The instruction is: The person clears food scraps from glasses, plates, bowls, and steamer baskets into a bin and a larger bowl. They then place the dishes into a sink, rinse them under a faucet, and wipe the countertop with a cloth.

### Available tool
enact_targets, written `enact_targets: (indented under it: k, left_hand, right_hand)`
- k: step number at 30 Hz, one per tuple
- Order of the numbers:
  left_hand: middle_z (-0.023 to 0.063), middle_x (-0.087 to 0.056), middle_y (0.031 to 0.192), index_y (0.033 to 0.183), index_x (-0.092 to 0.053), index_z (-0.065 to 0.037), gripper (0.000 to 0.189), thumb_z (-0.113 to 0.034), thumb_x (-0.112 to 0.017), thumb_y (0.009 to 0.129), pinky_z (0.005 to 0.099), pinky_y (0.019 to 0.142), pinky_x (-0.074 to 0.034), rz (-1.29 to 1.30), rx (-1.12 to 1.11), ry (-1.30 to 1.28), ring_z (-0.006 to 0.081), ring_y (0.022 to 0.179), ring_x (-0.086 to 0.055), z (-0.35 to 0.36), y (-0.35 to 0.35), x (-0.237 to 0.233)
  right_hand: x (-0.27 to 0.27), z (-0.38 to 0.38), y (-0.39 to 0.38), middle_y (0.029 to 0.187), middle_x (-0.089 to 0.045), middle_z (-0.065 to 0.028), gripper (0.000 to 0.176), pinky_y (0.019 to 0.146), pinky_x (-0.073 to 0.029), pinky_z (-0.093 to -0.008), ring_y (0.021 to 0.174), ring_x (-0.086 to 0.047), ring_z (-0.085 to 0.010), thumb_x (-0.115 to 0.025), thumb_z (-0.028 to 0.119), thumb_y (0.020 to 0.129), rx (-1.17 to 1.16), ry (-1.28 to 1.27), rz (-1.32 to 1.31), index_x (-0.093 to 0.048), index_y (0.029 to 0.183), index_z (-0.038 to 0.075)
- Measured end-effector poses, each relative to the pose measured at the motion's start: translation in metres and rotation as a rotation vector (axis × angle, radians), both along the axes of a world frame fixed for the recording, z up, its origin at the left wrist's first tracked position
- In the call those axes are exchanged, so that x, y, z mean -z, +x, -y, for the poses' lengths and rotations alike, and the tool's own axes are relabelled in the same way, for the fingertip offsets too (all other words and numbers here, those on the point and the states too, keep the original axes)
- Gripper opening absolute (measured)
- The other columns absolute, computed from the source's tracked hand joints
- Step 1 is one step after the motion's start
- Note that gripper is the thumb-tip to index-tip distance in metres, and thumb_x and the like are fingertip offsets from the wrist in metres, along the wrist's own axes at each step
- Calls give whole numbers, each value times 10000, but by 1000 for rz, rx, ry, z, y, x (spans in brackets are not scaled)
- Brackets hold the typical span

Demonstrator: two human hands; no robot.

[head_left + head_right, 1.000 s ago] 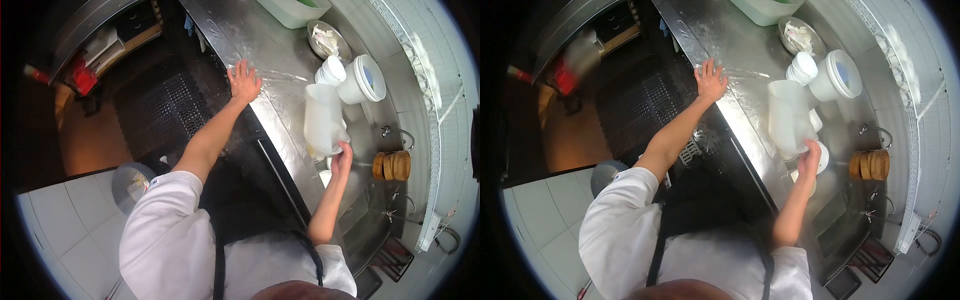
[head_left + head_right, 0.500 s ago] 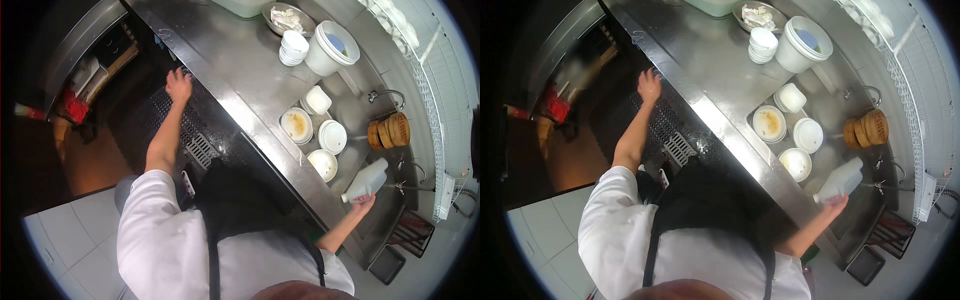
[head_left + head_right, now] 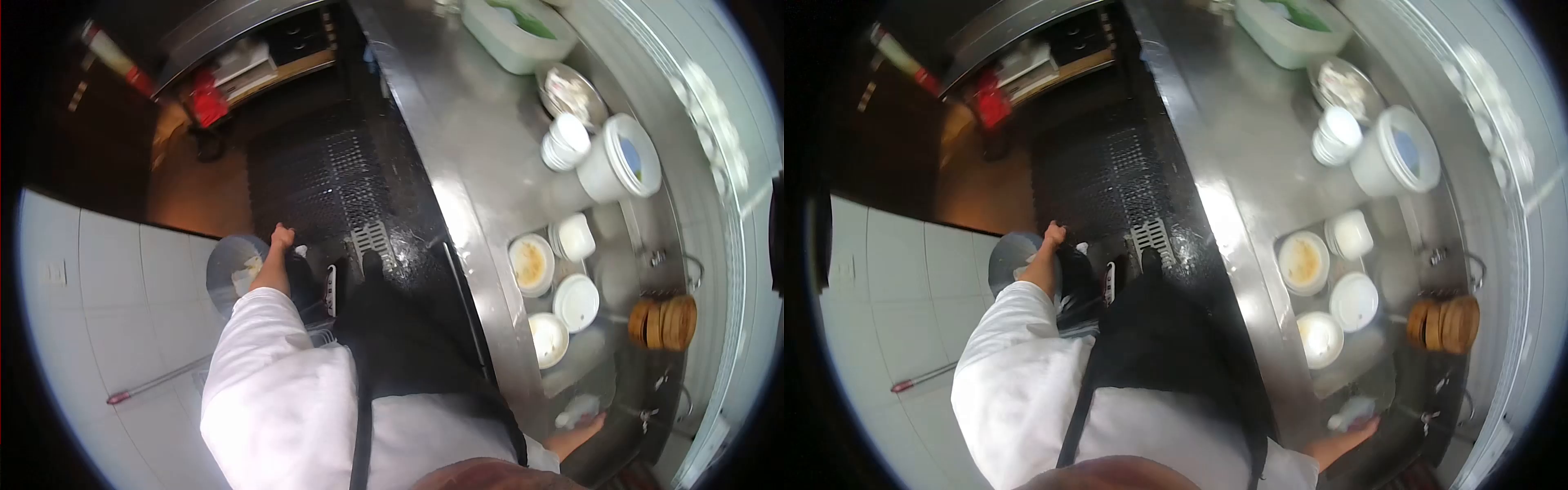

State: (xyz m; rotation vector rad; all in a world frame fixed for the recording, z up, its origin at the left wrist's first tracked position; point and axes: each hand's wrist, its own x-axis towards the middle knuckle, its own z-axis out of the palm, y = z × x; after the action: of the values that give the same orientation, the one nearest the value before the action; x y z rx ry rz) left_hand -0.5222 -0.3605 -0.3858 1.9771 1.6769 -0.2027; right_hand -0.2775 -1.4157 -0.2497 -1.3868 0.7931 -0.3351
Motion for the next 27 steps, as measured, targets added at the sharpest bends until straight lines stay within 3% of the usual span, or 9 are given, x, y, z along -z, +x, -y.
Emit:
enact_targets:
  k: [2,6,8,10,11,16,19,23,27]
  left_hand:
    - [287,-525,1233,1329,-361,49,655,-320,-567,829,405,1006,-395,20,-48,36,395,1194,-485,-6,-30,17]
    - [290,-536,1213,1303,-392,54,633,-330,-563,830,398,1010,-380,18,-110,48,416,1196,-469,-24,-76,39]
    - [248,-591,1143,1269,-442,24,571,-338,-562,844,432,924,-440,50,-117,-46,393,1087,-553,-37,-109,86]
    - [185,-631,1053,1228,-492,-18,496,-345,-555,862,447,808,-483,107,-210,-263,335,953,-612,-42,-129,91]
    - [144,-644,998,1204,-516,-44,452,-349,-548,872,444,736,-497,156,-308,-419,288,872,-629,-35,-123,69]
    - [-16,-621,827,1125,-576,-160,295,-351,-511,909,333,540,-466,306,-498,-657,101,643,-580,-51,-124,33]
    - [-25,-614,801,1103,-575,-159,279,-350,-492,918,301,534,-459,417,-541,-597,94,616,-562,-74,-142,36]
    - [-28,-616,794,1052,-573,-149,236,-325,-466,936,281,524,-451,500,-635,-535,88,621,-563,-106,-139,19]
    - [-20,-641,840,1121,-555,-137,278,-331,-519,926,291,510,-459,676,-684,-521,100,655,-591,-149,-143,36]
  right_hand:
    - [-34,-67,34,1167,-606,-204,639,798,-465,-517,1074,-577,-366,-520,528,818,380,-966,-1196,-591,1173,2]
    - [-23,-138,63,1008,-650,-240,583,739,-498,-509,896,-636,-404,-532,480,827,-37,-1265,-939,-628,1073,-39]
    - [-7,-209,91,946,-654,-214,453,762,-506,-468,830,-636,-401,-568,384,822,-66,-1435,-491,-632,971,-39]
    - [-13,-330,118,1053,-632,-198,296,838,-498,-411,957,-625,-329,-577,170,869,-67,-1150,-113,-591,1100,-14]
    - [-22,-393,137,1102,-630,-167,334,887,-464,-404,1015,-605,-300,-582,187,856,-165,-1168,-70,-595,1133,0]
    - [-46,-714,167,986,-604,-89,203,736,-502,-287,835,-618,-172,-550,119,918,-809,-795,500,-567,1086,7]
    - [-61,-868,145,876,-631,-48,202,664,-496,-241,749,-618,-120,-582,157,914,-1164,-545,476,-585,1066,24]
    - [-45,-1009,137,916,-657,-50,194,628,-490,-240,740,-619,-106,-574,147,908,-1477,-120,151,-593,1070,43]
    - [10,-1119,170,958,-659,-41,284,629,-519,-254,730,-637,-148,-568,206,923,-1353,335,-222,-538,1189,110]
